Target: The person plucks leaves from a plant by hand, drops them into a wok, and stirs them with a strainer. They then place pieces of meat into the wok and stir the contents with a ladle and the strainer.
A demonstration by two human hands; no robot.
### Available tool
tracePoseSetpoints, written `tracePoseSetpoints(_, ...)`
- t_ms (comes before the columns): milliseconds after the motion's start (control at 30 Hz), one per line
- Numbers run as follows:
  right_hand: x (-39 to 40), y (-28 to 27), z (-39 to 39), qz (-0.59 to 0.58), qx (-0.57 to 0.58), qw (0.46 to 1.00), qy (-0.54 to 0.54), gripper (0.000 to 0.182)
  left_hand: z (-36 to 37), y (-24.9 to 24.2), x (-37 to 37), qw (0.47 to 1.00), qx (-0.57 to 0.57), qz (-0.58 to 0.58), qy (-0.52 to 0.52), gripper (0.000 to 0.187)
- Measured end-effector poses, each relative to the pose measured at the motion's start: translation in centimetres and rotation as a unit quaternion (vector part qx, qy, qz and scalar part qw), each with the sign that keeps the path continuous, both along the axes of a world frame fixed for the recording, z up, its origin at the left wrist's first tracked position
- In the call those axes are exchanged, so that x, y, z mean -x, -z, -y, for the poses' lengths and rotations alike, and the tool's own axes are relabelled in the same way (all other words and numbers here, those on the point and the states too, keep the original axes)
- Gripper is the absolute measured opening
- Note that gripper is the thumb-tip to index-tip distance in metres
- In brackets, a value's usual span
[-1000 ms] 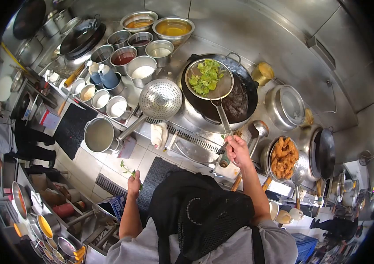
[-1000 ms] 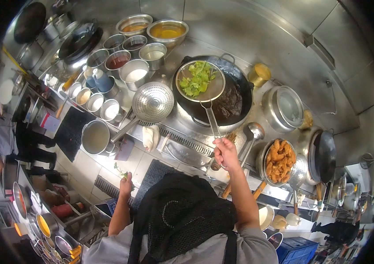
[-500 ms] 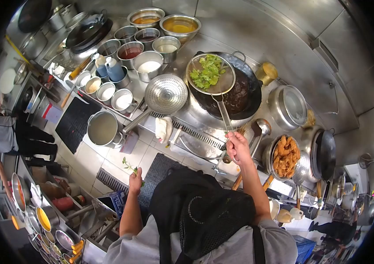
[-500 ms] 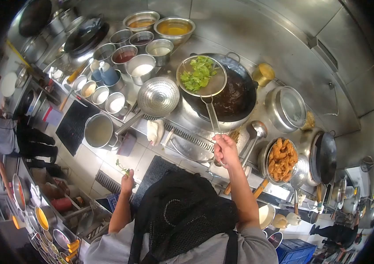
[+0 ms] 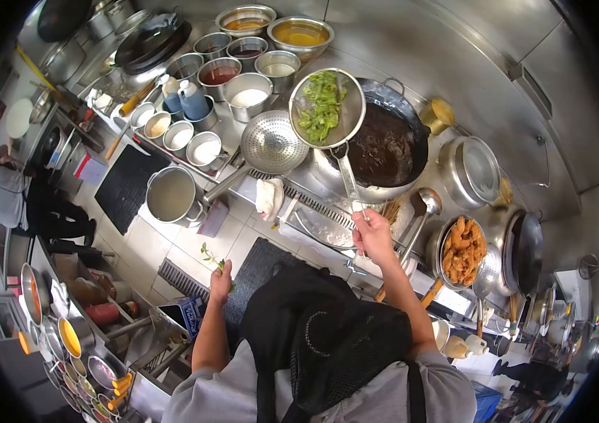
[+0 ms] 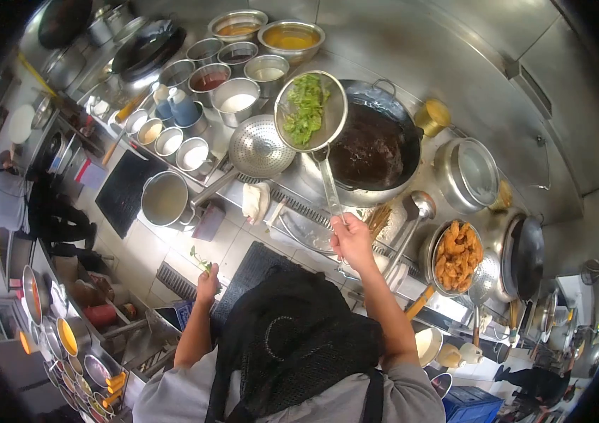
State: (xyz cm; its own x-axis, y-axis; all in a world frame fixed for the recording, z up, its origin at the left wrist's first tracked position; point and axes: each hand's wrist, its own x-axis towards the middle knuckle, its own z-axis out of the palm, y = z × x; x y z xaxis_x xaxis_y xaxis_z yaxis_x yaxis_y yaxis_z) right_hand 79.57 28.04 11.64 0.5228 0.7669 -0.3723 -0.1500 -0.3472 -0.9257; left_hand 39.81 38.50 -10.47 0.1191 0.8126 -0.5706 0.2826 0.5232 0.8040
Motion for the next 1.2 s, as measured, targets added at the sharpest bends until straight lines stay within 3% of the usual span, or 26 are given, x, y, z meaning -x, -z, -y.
tracePoseSetpoints(67, 1.1, 0.0, -1.2, 0.019, 0.022, 0.999, -0.021, 0.022, 0.2, 0.6, 0.4, 1.0, -0.005, 0.013, -0.005, 0.041)
tracePoseSetpoints(167, 1.9, 3.3, -2.6, 0.245, 0.052, 0.965, -0.072, 0.021, 1.0, 0.8, 1.1, 1.0, 0.008, 0.01, -0.024, 0.041)
tracePoseSetpoints(200, 1.9, 4.4, -2.8, 0.243, 0.052, 0.966, -0.075, 0.021, 1.2, 0.8, 1.3, 1.0, 0.009, 0.008, -0.027, 0.041)
tracePoseSetpoints(267, 2.1, 5.4, -3.3, 0.434, 0.048, 0.891, -0.124, 0.019, 1.7, 0.8, 1.9, 0.999, 0.006, 0.024, -0.038, 0.041)
tracePoseSetpoints(533, 2.2, 5.6, -3.4, 0.472, 0.178, 0.842, -0.193, 0.02, 2.6, 0.6, 3.2, 0.998, 0.014, -0.035, -0.056, 0.042)
tracePoseSetpoints(1067, 0.7, 4.2, -4.1, 0.589, 0.173, 0.754, -0.233, 0.013, 2.8, 1.1, 3.0, 0.998, 0.026, 0.002, -0.065, 0.043)
tracePoseSetpoints(1200, -1.3, 2.8, -3.6, 0.597, 0.181, 0.725, -0.293, 0.014, 2.6, 0.6, 2.9, 0.998, 0.017, -0.029, -0.054, 0.044)
